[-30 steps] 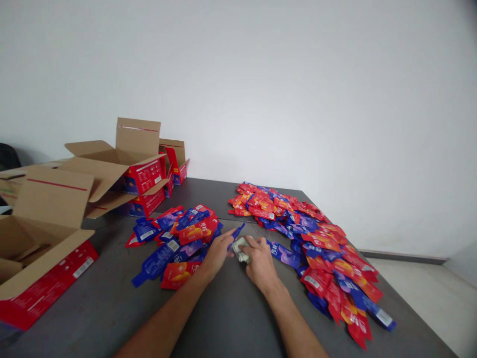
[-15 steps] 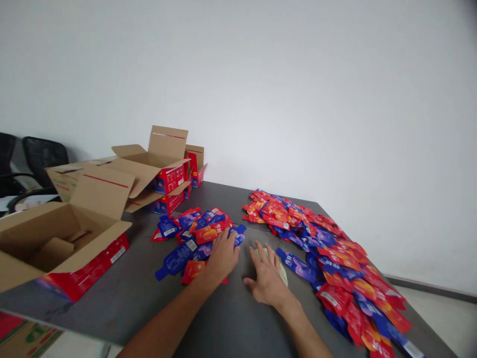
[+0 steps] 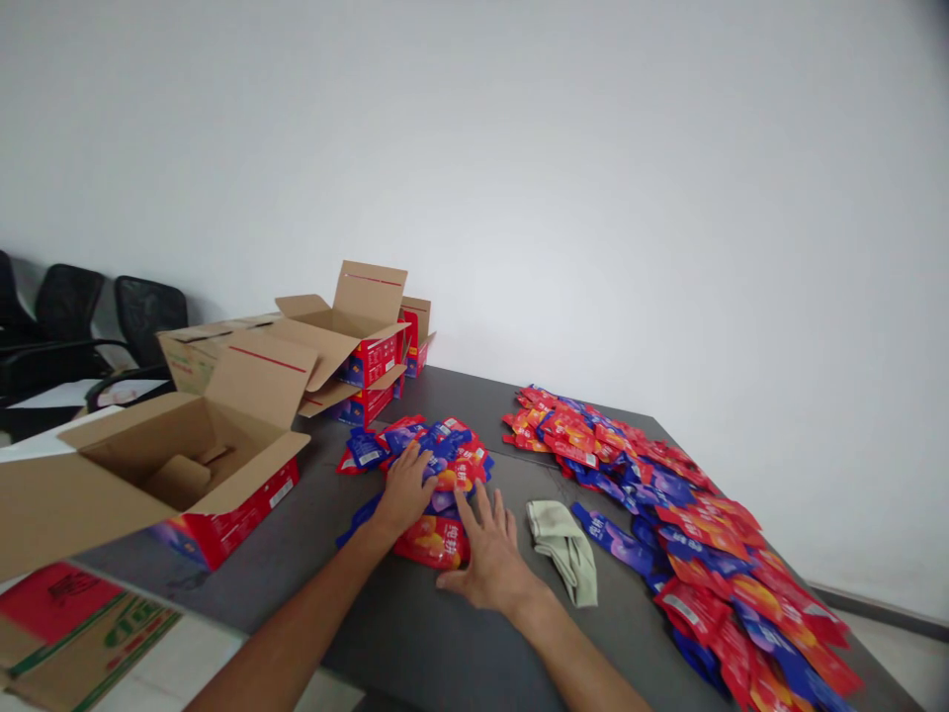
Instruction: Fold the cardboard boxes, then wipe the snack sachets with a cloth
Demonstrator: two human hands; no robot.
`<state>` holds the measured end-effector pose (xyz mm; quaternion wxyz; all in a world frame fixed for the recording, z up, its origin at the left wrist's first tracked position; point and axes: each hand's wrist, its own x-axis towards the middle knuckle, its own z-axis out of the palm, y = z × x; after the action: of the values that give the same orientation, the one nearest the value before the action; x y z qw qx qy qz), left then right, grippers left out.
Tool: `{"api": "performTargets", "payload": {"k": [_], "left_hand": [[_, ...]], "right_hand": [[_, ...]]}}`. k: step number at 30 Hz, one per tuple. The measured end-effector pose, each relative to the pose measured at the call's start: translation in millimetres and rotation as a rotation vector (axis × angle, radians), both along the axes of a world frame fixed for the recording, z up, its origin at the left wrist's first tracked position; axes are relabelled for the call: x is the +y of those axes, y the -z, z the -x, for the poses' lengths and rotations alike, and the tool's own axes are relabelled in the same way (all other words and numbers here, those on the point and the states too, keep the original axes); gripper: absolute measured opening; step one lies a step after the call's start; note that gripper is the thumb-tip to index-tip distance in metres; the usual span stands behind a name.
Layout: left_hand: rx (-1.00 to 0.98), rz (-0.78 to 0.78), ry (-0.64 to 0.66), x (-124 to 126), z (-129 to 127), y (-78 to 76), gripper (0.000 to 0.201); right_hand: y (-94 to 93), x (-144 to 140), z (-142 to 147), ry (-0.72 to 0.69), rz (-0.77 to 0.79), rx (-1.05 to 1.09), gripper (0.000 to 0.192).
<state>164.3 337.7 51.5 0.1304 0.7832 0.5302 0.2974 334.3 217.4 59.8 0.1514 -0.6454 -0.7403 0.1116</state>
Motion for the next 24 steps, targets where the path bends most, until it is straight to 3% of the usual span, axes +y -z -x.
{"api": "performTargets", "payload": {"k": [3, 8, 11, 14, 21, 24], "left_hand": [[0.091, 0.006, 0.074, 3.2, 23.8, -0.2, 0.067], [0.202, 0.026, 0.060, -2.4, 78.5, -2.7, 0.118], [0.244, 0.125, -0.024, 4.9, 103.0, 3.4, 0.111], [0.257, 0.237, -0.031, 17.6, 111.2, 8.3, 0.100], [0.361, 0.377, 0.267, 33.4, 116.3, -2.3, 0.122], [0.406, 0.366, 0.323, 36.3, 117.0, -0.6, 0.132]], "right_hand": [[6.9, 8.6, 15.0, 0.007, 0.017, 0.010, 0.134], [16.5, 23.4, 18.4, 0.056, 0.000, 0.020, 0.133], [19.5, 30.4, 17.7, 0.083, 0.014, 0.026, 0.131], [21.0, 36.7, 17.8, 0.096, 0.029, 0.042, 0.130], [25.1, 59.1, 14.7, 0.085, 0.112, 0.094, 0.129], [27.5, 72.1, 13.9, 0.086, 0.115, 0.100, 0.127]]}}
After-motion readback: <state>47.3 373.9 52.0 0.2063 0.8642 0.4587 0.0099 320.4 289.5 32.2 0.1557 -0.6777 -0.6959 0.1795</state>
